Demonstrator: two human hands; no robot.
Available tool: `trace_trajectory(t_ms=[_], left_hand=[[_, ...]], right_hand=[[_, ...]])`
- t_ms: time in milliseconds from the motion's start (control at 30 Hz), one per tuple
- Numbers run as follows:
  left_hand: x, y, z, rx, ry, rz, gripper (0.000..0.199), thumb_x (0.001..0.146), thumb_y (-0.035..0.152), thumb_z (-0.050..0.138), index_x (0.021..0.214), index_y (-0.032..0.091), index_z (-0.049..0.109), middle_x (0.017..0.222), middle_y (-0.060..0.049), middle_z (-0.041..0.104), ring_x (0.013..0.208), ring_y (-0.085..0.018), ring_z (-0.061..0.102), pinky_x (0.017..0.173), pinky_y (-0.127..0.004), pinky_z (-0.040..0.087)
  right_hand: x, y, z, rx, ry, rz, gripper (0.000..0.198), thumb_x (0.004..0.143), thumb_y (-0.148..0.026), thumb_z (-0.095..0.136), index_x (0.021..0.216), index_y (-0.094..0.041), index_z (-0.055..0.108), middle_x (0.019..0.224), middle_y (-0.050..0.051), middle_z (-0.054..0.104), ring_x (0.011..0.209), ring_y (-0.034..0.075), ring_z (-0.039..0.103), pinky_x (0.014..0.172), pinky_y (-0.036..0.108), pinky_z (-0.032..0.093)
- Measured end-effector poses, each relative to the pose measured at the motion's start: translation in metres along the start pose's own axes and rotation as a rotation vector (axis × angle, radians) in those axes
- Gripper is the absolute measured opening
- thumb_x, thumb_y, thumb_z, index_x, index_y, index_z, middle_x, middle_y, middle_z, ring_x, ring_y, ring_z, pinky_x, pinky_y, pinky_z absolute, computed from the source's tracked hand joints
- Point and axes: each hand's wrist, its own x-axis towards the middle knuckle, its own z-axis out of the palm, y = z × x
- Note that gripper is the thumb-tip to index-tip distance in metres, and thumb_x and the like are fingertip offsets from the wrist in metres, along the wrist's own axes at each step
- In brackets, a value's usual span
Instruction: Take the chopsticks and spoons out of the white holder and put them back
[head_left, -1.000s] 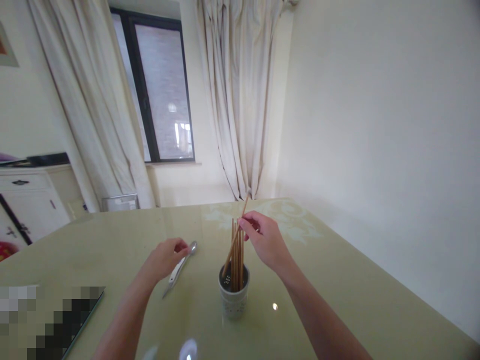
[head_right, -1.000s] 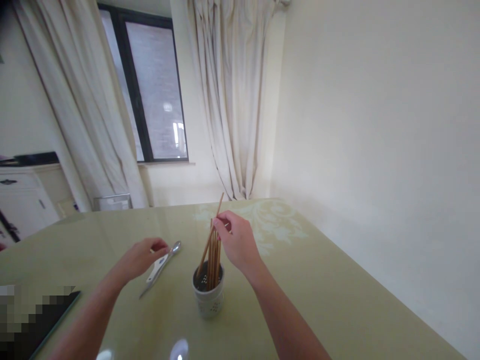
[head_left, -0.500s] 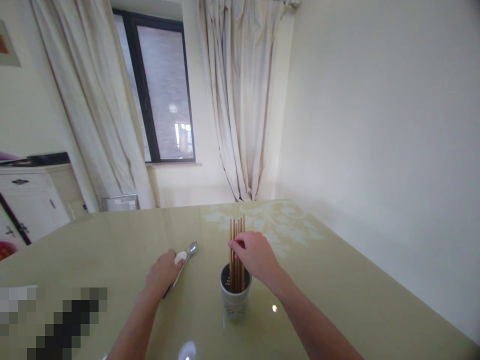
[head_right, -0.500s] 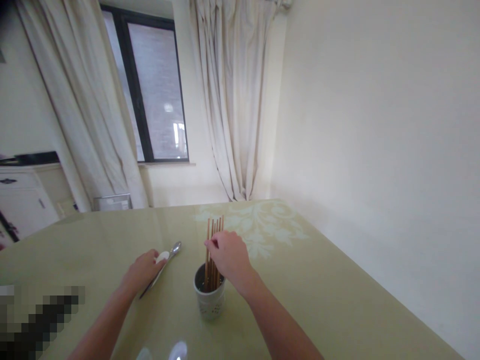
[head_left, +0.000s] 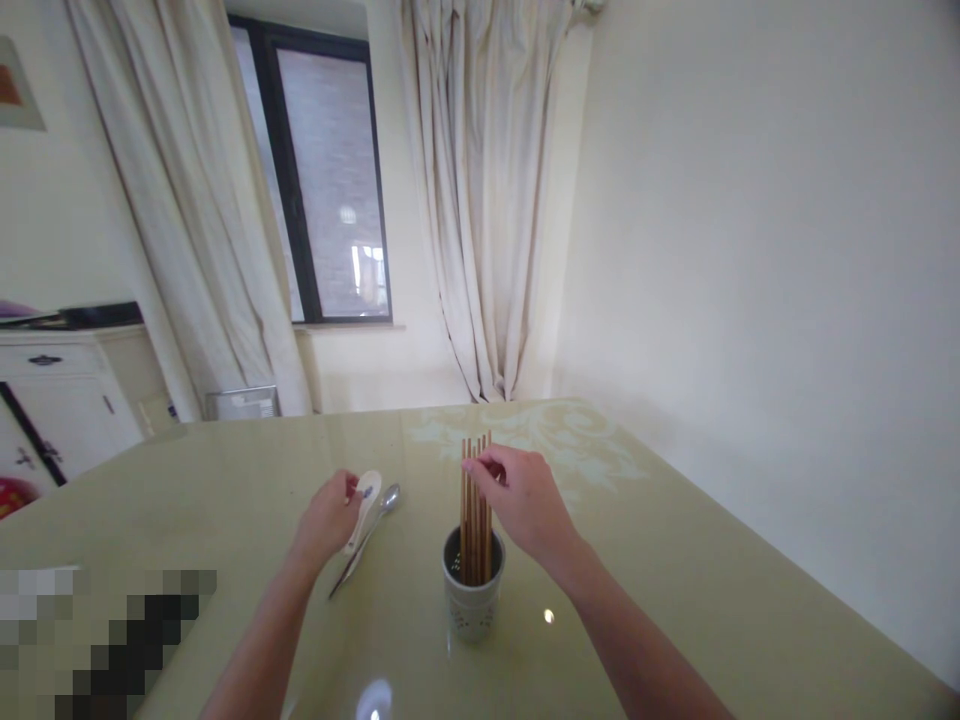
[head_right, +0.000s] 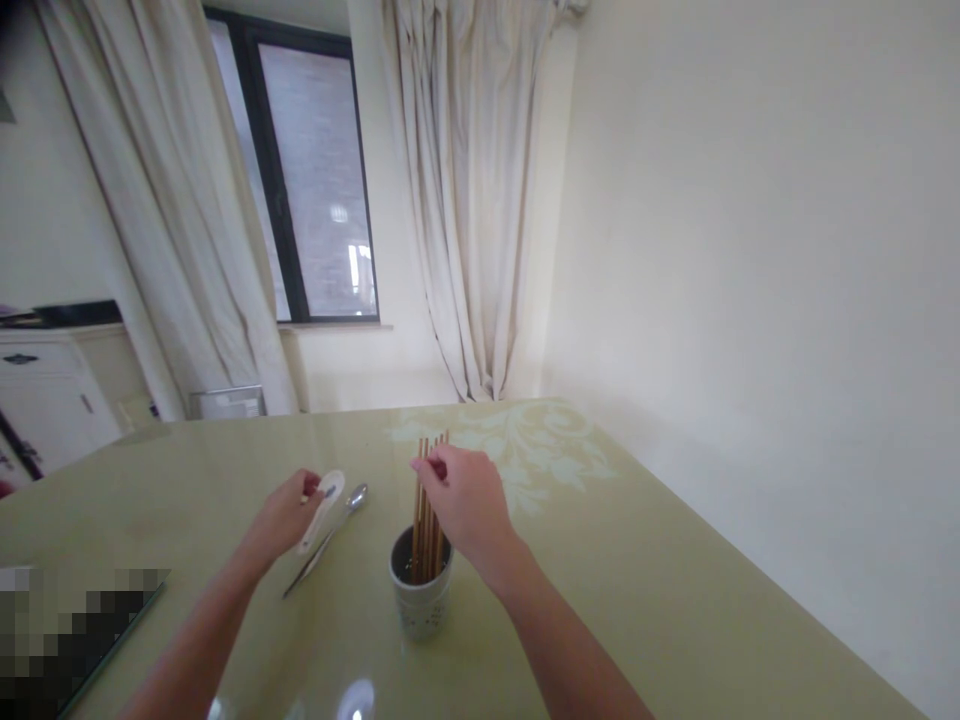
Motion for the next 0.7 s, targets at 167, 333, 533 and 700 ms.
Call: trace_trajectory(t_ms=[167, 333, 533, 700], left_hand=[[-0.052, 0.083, -0.044, -0.677, -0.107, 0.419, 0.033, 0.095, 0.053, 0.059, 0.107, 0.022, 0.059, 0.08, 0.002, 0.067, 0.065, -0.015, 0.062, 0.057, -0.024, 0.046], [-0.093, 0.134, -0.049, -0.821, -0.203, 0.586, 0.026, 0.094, 0.046, 0.066, 0.105, 0.023, 0.062, 0.077, 0.003, 0.067, 0.069, -0.013, 0.063, 0.06, -0.022, 0.046], [-0.039, 0.08, -0.007, -0.617, -0.134, 0.373, 0.031, 0.098, 0.048, 0.051, 0.106, 0.02, 0.06, 0.096, -0.005, 0.071, 0.072, -0.017, 0.068, 0.067, -0.029, 0.052], [-0.009, 0.014, 0.028, 0.161, -0.101, 0.113, 0.014, 0.092, 0.025, 0.059, 0.103, 0.017, 0.065, 0.107, -0.013, 0.074, 0.101, -0.026, 0.071, 0.086, -0.033, 0.049]], right_hand=[[-0.006, -0.011, -0.009, 0.295, 0.031, -0.06, 0.023, 0.096, -0.04, 0.07, 0.111, -0.022, 0.072, 0.091, 0.001, 0.076, 0.065, 0.014, 0.065, 0.063, 0.025, 0.045], [-0.01, -0.019, -0.02, 0.256, 0.005, -0.129, 0.018, 0.101, -0.036, 0.063, 0.094, -0.022, 0.072, 0.077, -0.001, 0.071, 0.069, 0.015, 0.063, 0.063, 0.024, 0.041], [-0.005, -0.006, -0.019, -0.053, -0.09, -0.139, 0.021, 0.102, -0.032, 0.063, 0.089, -0.021, 0.074, 0.08, 0.001, 0.075, 0.071, 0.016, 0.063, 0.067, 0.026, 0.037], [-0.007, 0.002, -0.01, -0.201, -0.323, -0.149, 0.022, 0.1, -0.028, 0.064, 0.083, -0.022, 0.077, 0.083, 0.004, 0.078, 0.075, 0.018, 0.067, 0.065, 0.026, 0.035]])
